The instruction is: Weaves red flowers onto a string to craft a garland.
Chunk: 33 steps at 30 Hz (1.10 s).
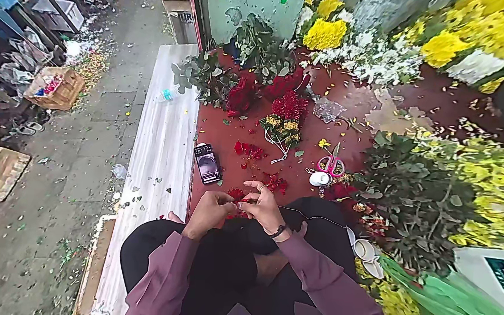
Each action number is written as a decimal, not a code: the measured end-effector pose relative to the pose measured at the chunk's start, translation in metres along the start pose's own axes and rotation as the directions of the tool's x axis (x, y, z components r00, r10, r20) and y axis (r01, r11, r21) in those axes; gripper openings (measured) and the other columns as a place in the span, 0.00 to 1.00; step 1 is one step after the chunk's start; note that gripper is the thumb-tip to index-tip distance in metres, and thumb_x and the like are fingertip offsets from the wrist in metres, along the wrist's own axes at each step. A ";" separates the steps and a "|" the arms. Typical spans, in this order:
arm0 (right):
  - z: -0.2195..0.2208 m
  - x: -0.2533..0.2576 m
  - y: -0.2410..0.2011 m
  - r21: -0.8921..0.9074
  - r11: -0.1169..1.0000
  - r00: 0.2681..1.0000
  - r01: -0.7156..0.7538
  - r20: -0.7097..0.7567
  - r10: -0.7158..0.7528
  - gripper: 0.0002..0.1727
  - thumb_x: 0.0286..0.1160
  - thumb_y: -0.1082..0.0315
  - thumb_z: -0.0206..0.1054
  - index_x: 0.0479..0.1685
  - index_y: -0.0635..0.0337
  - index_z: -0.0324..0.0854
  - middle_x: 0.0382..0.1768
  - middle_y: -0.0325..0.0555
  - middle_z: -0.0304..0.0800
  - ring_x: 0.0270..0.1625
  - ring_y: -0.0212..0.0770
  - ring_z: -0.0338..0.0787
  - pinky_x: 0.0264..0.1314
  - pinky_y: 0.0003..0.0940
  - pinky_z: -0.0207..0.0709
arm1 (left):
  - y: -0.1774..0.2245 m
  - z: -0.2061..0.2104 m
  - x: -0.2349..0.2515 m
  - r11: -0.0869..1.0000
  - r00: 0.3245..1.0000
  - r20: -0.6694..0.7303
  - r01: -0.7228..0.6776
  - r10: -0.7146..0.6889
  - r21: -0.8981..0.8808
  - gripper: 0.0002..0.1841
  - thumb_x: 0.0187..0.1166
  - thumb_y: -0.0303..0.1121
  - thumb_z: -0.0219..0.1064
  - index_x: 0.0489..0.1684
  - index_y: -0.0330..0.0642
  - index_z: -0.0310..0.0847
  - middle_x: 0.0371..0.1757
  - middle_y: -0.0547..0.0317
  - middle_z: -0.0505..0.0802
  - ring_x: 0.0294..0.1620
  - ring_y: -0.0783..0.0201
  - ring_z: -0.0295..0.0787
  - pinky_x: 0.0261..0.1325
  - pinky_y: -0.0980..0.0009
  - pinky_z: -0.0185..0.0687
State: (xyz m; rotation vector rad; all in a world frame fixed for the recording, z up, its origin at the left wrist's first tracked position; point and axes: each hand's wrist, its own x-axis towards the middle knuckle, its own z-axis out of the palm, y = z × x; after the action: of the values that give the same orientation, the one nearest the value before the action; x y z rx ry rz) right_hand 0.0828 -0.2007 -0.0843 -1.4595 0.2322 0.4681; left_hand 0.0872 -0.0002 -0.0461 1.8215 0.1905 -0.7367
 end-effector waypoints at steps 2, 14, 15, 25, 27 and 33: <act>0.000 0.002 0.001 -0.047 0.999 1.000 -0.021 -0.008 0.021 0.45 0.49 0.69 0.88 0.75 0.64 0.71 0.32 0.49 0.94 0.20 0.41 0.88 0.16 0.32 0.82 | -0.001 -0.002 0.000 0.998 1.000 0.022 -0.022 0.021 0.050 0.12 0.74 0.44 0.78 0.41 0.46 0.95 0.31 0.65 0.96 0.29 0.71 0.90 0.38 0.68 0.88; -0.044 0.020 0.006 -0.413 0.897 0.914 0.154 0.404 0.029 0.46 0.60 0.55 0.83 0.85 0.51 0.69 0.68 0.41 0.87 0.59 0.36 0.91 0.62 0.39 0.88 | -0.006 -0.011 0.002 0.995 0.999 -0.022 0.030 -0.028 0.100 0.10 0.70 0.39 0.75 0.23 0.45 0.88 0.21 0.66 0.89 0.23 0.70 0.83 0.31 0.64 0.80; -0.044 0.022 0.010 -0.384 0.913 0.917 0.137 0.397 0.029 0.34 0.64 0.58 0.81 0.74 0.57 0.80 0.57 0.43 0.93 0.49 0.36 0.94 0.54 0.37 0.92 | -0.006 -0.012 0.002 0.993 0.998 -0.036 0.046 -0.042 0.107 0.10 0.69 0.39 0.75 0.22 0.45 0.88 0.20 0.65 0.89 0.22 0.69 0.83 0.31 0.63 0.79; -0.042 0.018 -0.010 -0.080 0.943 0.788 0.323 0.575 -0.221 0.09 0.76 0.65 0.74 0.37 0.62 0.92 0.38 0.41 0.93 0.43 0.31 0.90 0.51 0.30 0.85 | -0.002 -0.013 -0.007 0.923 0.952 0.305 -0.103 -0.016 0.372 0.10 0.70 0.42 0.75 0.30 0.44 0.92 0.26 0.58 0.92 0.28 0.59 0.89 0.36 0.49 0.87; -0.043 0.029 -0.001 -0.049 0.964 0.794 0.263 0.579 -0.187 0.08 0.77 0.66 0.73 0.40 0.63 0.93 0.39 0.41 0.94 0.43 0.30 0.91 0.51 0.29 0.86 | 0.003 -0.011 -0.008 0.949 0.819 0.498 -0.313 0.283 -0.026 0.07 0.76 0.35 0.75 0.34 0.41 0.91 0.27 0.65 0.91 0.27 0.73 0.84 0.34 0.70 0.82; -0.025 0.013 -0.005 0.042 0.977 0.775 0.207 0.602 -0.190 0.07 0.77 0.70 0.73 0.42 0.65 0.94 0.32 0.40 0.96 0.25 0.26 0.85 0.29 0.24 0.81 | 0.001 -0.009 0.005 0.972 0.952 -0.245 -0.214 0.186 -0.094 0.08 0.74 0.37 0.77 0.33 0.42 0.93 0.31 0.61 0.95 0.32 0.67 0.92 0.41 0.66 0.90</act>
State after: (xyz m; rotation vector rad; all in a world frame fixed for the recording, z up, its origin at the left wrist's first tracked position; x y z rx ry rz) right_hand 0.0999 -0.2232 -0.0878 -1.2689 -0.4442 0.7398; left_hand 0.0949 0.0066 -0.0463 1.7795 0.1958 -0.3590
